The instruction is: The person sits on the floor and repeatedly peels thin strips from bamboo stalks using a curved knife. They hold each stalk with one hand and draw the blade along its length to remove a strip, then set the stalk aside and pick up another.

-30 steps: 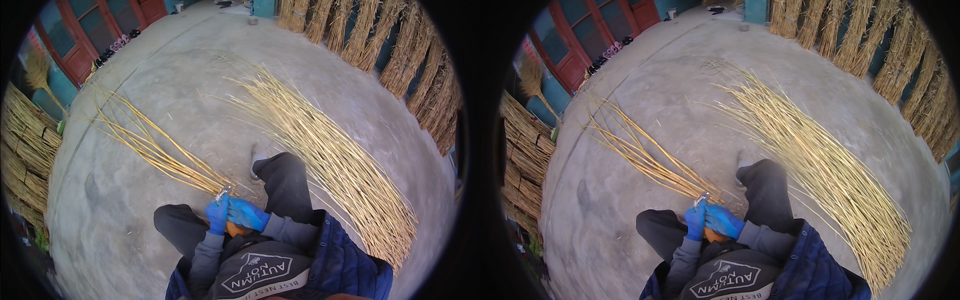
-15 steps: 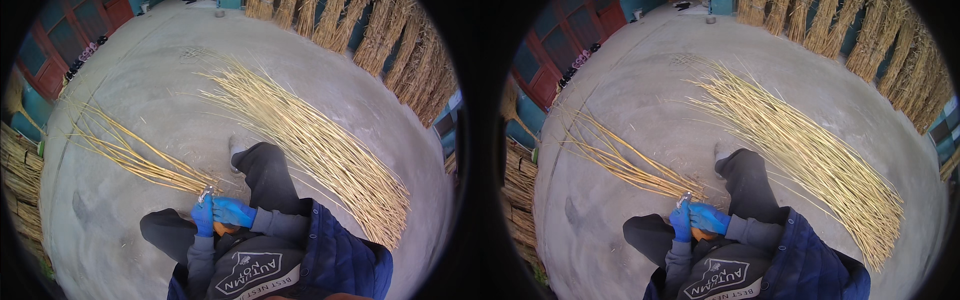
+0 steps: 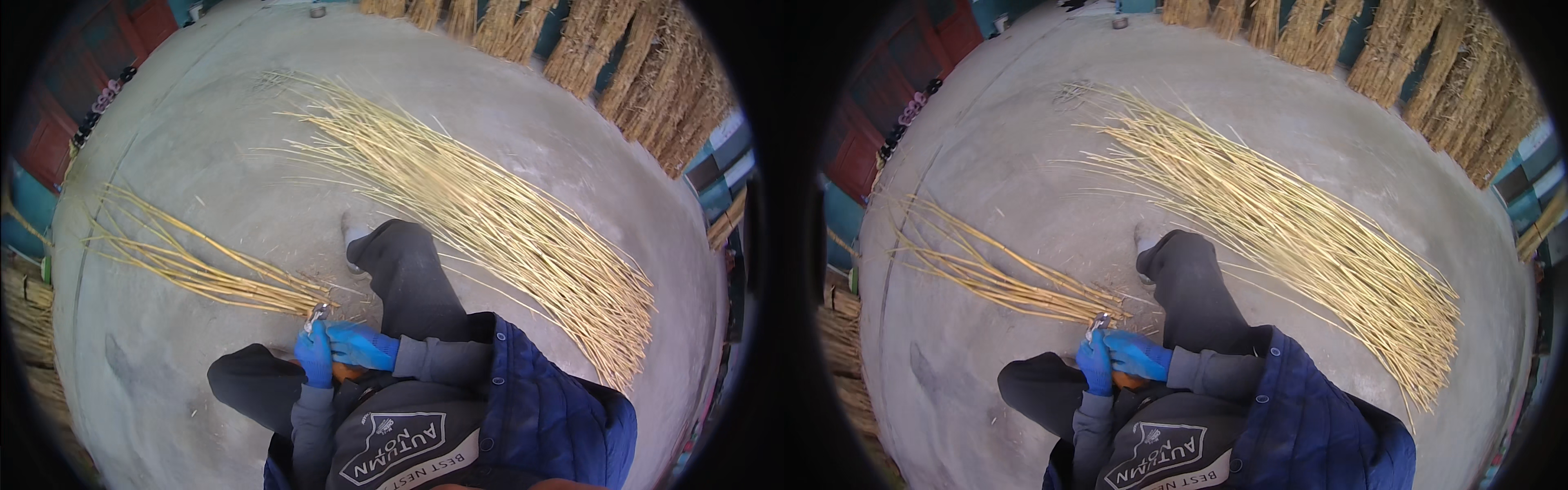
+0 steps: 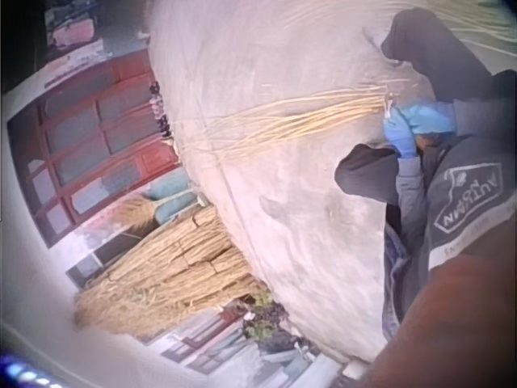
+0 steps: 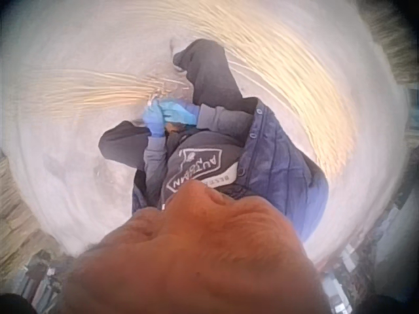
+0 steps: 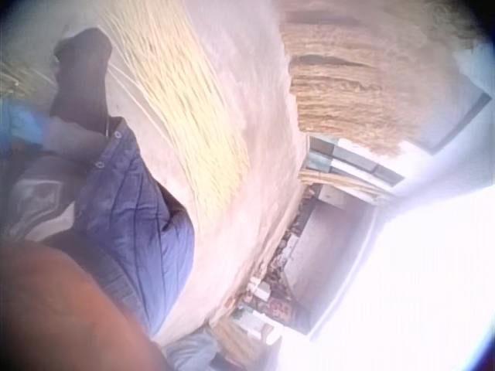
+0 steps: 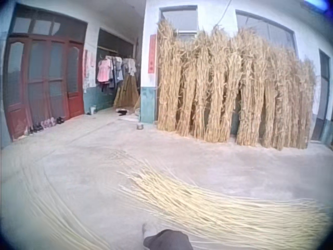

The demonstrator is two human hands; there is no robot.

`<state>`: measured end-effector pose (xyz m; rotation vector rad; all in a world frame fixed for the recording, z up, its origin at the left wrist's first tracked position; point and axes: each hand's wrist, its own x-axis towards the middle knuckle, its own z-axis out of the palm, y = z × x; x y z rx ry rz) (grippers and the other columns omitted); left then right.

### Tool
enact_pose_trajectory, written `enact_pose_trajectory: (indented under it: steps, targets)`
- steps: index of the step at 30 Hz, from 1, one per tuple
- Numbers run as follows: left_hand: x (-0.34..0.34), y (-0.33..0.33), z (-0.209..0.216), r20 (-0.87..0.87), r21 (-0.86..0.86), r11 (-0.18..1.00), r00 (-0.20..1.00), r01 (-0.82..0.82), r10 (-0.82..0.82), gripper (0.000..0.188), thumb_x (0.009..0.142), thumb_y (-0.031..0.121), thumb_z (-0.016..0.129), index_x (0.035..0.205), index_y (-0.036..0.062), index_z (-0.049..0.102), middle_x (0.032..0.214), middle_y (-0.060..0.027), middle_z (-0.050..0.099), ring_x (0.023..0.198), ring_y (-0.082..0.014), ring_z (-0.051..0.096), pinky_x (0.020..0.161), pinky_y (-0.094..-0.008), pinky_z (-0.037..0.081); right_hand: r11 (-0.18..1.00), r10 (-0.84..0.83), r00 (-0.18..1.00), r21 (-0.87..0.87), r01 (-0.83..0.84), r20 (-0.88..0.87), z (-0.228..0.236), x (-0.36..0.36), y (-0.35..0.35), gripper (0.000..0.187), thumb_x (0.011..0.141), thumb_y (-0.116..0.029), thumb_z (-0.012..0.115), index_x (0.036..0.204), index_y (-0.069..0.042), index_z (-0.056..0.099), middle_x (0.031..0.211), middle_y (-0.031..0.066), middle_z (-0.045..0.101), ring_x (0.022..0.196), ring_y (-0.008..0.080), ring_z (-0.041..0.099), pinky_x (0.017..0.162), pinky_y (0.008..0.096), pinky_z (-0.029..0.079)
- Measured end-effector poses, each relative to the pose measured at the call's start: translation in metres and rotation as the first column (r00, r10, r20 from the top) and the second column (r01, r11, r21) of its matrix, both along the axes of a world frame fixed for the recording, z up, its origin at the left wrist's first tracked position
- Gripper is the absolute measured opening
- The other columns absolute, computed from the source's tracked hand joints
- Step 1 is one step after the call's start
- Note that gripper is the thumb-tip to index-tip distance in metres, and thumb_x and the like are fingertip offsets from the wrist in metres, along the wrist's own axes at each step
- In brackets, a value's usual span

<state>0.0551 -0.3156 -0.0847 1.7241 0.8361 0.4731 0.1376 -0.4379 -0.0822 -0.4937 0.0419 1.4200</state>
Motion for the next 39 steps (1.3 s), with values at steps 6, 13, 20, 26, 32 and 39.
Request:
enact_pose_trajectory:
  steps: [6,13,20,26,32,39]
  targets:
    - [0.002,-0.006,-0.002,-0.081,0.026,0.999,0.996,-0.023,0.025,0.031,0.096,0.029,0.070,0.092,-0.0019,0.072,0.074,-0.0129,0.070,0.069,-0.0151,0.065,0.062,-0.0360,0.052,0.989,-0.006,1.000,-0.147,0.007,0.007,-0.004,0.001,-0.014,0.027,0.105,-0.027,0.054,0.130,-0.016,0.058,0.134,0.0062,0.061,0.127,0.0227,0.056,0.109,0.0411,0.043]
    - [0.007,-0.007,-0.007,-0.007,0.012,1.000,1.000,0.005,-0.005,0.028,0.096,0.025,0.071,0.090,-0.0024,0.074,0.072,-0.0077,0.072,0.065,-0.0077,0.064,0.057,-0.0299,0.051,0.999,0.035,0.999,-0.022,-0.035,0.003,0.039,0.011,-0.019,0.042,0.104,-0.029,0.057,0.144,-0.016,0.051,0.141,0.0029,0.056,0.129,0.0196,0.053,0.109,0.0390,0.043]
    - [0.005,-0.009,0.007,-0.007,-0.161,0.987,1.000,-0.009,0.008,0.031,0.094,0.029,0.073,0.096,-0.0019,0.075,0.075,-0.0083,0.074,0.070,-0.0108,0.069,0.064,-0.0309,0.056,0.994,0.113,0.993,-0.018,-0.112,0.017,0.058,0.018,-0.017,0.047,0.104,-0.028,0.056,0.147,-0.012,0.048,0.147,0.0051,0.053,0.134,0.0224,0.050,0.112,0.0406,0.040]
    - [0.004,-0.007,0.003,0.019,-0.132,0.991,0.999,0.035,-0.033,0.034,0.094,0.030,0.073,0.111,0.0004,0.075,0.087,-0.0090,0.077,0.081,-0.0095,0.070,0.074,-0.0303,0.057,0.998,0.031,0.995,-0.057,-0.026,0.099,0.061,0.009,-0.019,0.046,0.104,-0.025,0.056,0.146,-0.009,0.049,0.146,0.0077,0.053,0.134,0.0228,0.050,0.116,0.0423,0.038]
    - [0.003,-0.001,-0.005,-0.059,-0.163,0.985,0.996,0.050,-0.060,0.040,0.088,0.038,0.078,0.114,0.0064,0.075,0.090,-0.0146,0.076,0.081,-0.0196,0.075,0.073,-0.0339,0.057,0.998,0.059,0.980,-0.049,-0.050,0.192,0.061,0.005,-0.013,0.065,0.102,-0.035,0.056,0.158,-0.011,0.033,0.158,0.0093,0.042,0.146,0.0270,0.041,0.121,0.0457,0.032]
    - [-0.004,0.008,0.002,0.071,-0.163,0.985,0.995,-0.052,0.065,0.029,0.093,0.027,0.075,0.102,-0.0001,0.076,0.085,-0.0122,0.077,0.077,-0.0144,0.072,0.070,-0.0328,0.057,0.978,0.180,0.980,0.093,-0.188,0.086,0.065,0.018,-0.018,0.071,0.103,-0.039,0.055,0.161,-0.011,0.026,0.163,0.0079,0.034,0.149,0.0255,0.034,0.120,0.0549,0.029]
